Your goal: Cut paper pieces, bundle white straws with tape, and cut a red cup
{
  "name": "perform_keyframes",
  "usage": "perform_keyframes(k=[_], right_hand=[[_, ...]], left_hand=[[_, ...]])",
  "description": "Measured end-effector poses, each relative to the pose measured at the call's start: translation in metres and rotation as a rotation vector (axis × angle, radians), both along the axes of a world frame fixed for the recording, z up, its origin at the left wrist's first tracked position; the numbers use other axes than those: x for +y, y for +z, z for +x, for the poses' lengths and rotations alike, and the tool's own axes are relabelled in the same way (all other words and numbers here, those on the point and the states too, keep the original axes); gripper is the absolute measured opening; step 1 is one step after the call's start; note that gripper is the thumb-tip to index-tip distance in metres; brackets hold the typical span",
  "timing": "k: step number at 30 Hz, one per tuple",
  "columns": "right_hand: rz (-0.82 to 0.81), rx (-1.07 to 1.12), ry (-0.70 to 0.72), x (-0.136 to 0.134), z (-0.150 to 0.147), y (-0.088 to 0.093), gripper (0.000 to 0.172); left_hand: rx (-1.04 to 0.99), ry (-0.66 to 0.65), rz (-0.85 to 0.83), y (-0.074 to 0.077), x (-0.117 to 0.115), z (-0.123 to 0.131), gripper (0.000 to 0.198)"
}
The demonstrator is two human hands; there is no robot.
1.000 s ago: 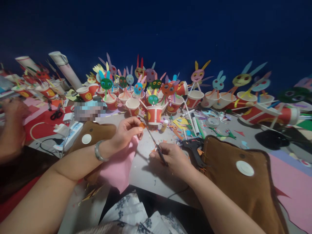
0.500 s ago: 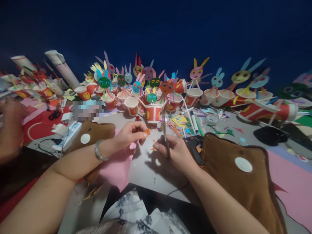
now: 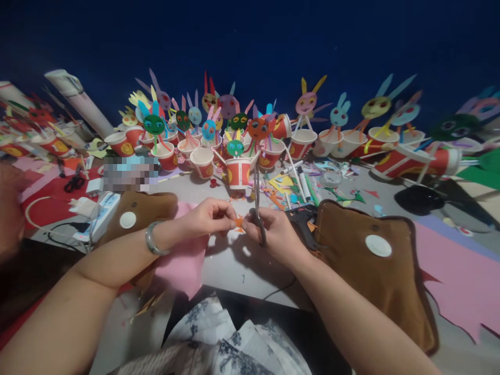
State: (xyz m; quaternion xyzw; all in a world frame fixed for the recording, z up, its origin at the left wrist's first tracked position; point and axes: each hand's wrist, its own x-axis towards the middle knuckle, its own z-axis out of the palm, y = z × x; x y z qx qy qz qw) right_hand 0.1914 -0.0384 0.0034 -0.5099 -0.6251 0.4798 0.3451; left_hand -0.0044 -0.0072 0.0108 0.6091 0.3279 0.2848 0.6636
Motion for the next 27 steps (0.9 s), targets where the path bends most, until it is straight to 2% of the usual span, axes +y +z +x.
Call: perform_keyframes(k=[6,10,13,17,22,27], right_hand=[[-0.001,0.031,-0.048,0.0,0.0,-0.001,0.039],[0.027,0.06,-0.084,0.0,-0.002,-0.003,0.038],[0.049,0.075,-0.081,-0.001,-0.003,-0.004,0.036],[0.087,0.027,-0.072,-0.001,-0.002,-0.004,0.033],[0.104,-0.047,0.03,0.0,-0.002,-0.004,0.041],[0.064,-0.101,0.152,0.0,-0.006,-0.006,0.047]], left_hand=[[-0.024,0.065,-0.031,0.006,-0.001,-0.001,0.028],[-0.055,0.029,-0.025,-0.002,0.0,0.002,0.029],[-0.078,0.054,-0.013,-0.006,0.0,0.004,0.034],[-0.093,0.118,-0.035,0.001,-0.002,0.002,0.029],[-0.159,0.207,-0.062,0.013,-0.002,-0.003,0.02],[-0.23,0.253,-0.029,0.011,0.002,-0.004,0.023]])
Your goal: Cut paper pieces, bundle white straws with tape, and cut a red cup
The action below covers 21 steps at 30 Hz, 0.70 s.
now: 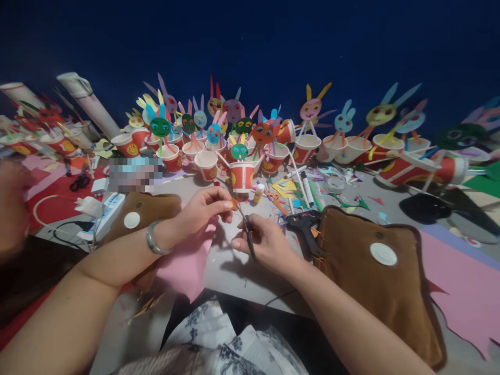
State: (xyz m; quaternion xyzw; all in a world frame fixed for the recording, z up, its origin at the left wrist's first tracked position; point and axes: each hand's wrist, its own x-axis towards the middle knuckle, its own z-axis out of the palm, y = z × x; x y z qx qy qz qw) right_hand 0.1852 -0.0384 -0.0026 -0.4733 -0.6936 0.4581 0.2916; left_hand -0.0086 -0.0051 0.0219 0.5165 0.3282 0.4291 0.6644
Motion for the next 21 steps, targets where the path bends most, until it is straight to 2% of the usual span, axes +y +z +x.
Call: perform_keyframes(k=[8,21], right_hand=[[-0.036,0.032,0.01,-0.0003,-0.0038,-0.0001,0.047],[-0.06,0.078,-0.029,-0.0001,-0.006,-0.0016,0.049]], left_hand=[[-0.019,0.046,-0.034,0.0009,-0.003,0.0018,0.022],[-0.021,0.045,-0.051,0.0008,-0.0062,0.0032,0.019]])
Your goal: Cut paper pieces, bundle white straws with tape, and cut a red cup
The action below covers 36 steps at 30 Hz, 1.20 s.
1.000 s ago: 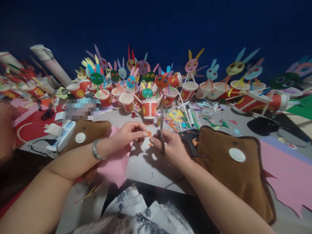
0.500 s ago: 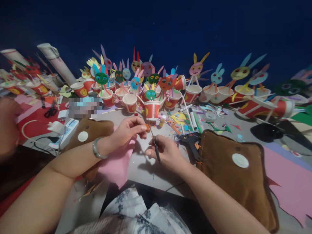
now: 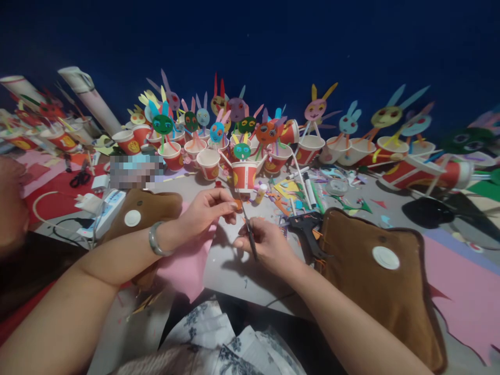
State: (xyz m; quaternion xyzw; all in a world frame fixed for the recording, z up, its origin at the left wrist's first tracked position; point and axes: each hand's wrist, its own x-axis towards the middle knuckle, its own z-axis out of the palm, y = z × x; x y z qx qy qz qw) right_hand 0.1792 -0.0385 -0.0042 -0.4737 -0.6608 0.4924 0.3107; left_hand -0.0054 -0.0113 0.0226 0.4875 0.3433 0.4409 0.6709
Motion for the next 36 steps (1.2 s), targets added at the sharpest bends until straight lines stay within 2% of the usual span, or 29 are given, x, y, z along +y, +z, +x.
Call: perform_keyframes(k=[27,36], right_hand=[[-0.118,0.029,-0.008,-0.0011,0.0008,0.0028,0.053],[-0.065,-0.009,-0.009,-0.0014,0.0019,0.0052,0.056]], left_hand=[[0.019,-0.008,-0.021,0.001,-0.0025,-0.0004,0.023],[0.008,0.003,-0.027,0.0034,-0.0021,-0.0014,0.019]])
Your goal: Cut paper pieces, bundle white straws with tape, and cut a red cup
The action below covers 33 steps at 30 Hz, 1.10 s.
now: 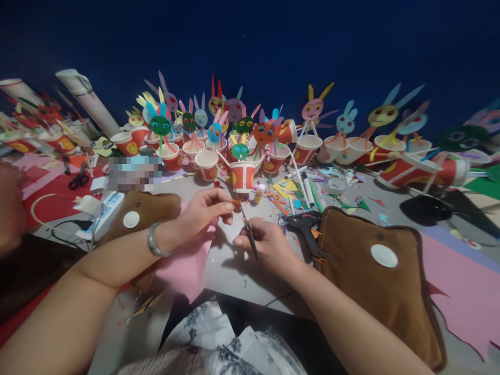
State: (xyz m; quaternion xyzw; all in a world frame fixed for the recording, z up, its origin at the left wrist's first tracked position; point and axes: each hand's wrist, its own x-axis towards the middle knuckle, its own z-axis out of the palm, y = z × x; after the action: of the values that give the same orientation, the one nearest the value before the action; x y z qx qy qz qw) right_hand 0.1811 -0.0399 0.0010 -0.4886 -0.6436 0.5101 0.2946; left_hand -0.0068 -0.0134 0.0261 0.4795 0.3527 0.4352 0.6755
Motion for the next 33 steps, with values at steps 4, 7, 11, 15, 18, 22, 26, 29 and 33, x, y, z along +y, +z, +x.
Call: perform_keyframes(k=[4,7,11,15,18,22,26,29,33], right_hand=[[0.023,-0.026,-0.003,0.0008,0.0005,-0.0001,0.056],[0.035,-0.038,-0.001,0.0011,0.0012,-0.0004,0.057],[0.03,-0.049,0.004,0.0007,0.0024,-0.0015,0.057],[0.018,-0.048,0.015,0.0004,0.0034,-0.0025,0.056],[0.023,-0.045,0.008,0.0006,0.0034,-0.0019,0.055],[0.011,-0.033,-0.006,0.0006,0.0025,-0.0005,0.056],[0.019,-0.024,-0.006,0.0008,0.0022,-0.0014,0.057],[0.043,-0.036,-0.004,0.0012,0.0027,-0.0024,0.057],[0.044,-0.033,-0.001,0.0009,0.0029,-0.0016,0.057]], left_hand=[[0.008,0.009,0.013,-0.001,0.0017,-0.0006,0.019],[0.017,0.014,0.027,-0.0009,0.0027,-0.0009,0.019],[0.018,0.024,0.025,0.0004,0.0028,-0.0013,0.017],[0.023,0.026,0.048,0.0009,0.0029,-0.002,0.015],[0.032,0.035,0.062,0.0002,0.0035,-0.0023,0.015],[0.03,0.043,0.063,-0.0014,0.0054,-0.002,0.021],[0.012,0.026,0.095,-0.0027,0.0071,-0.0018,0.034],[0.012,-0.018,0.11,-0.0023,0.0063,-0.0019,0.034],[0.025,0.005,0.116,-0.0001,0.0043,-0.0021,0.029]])
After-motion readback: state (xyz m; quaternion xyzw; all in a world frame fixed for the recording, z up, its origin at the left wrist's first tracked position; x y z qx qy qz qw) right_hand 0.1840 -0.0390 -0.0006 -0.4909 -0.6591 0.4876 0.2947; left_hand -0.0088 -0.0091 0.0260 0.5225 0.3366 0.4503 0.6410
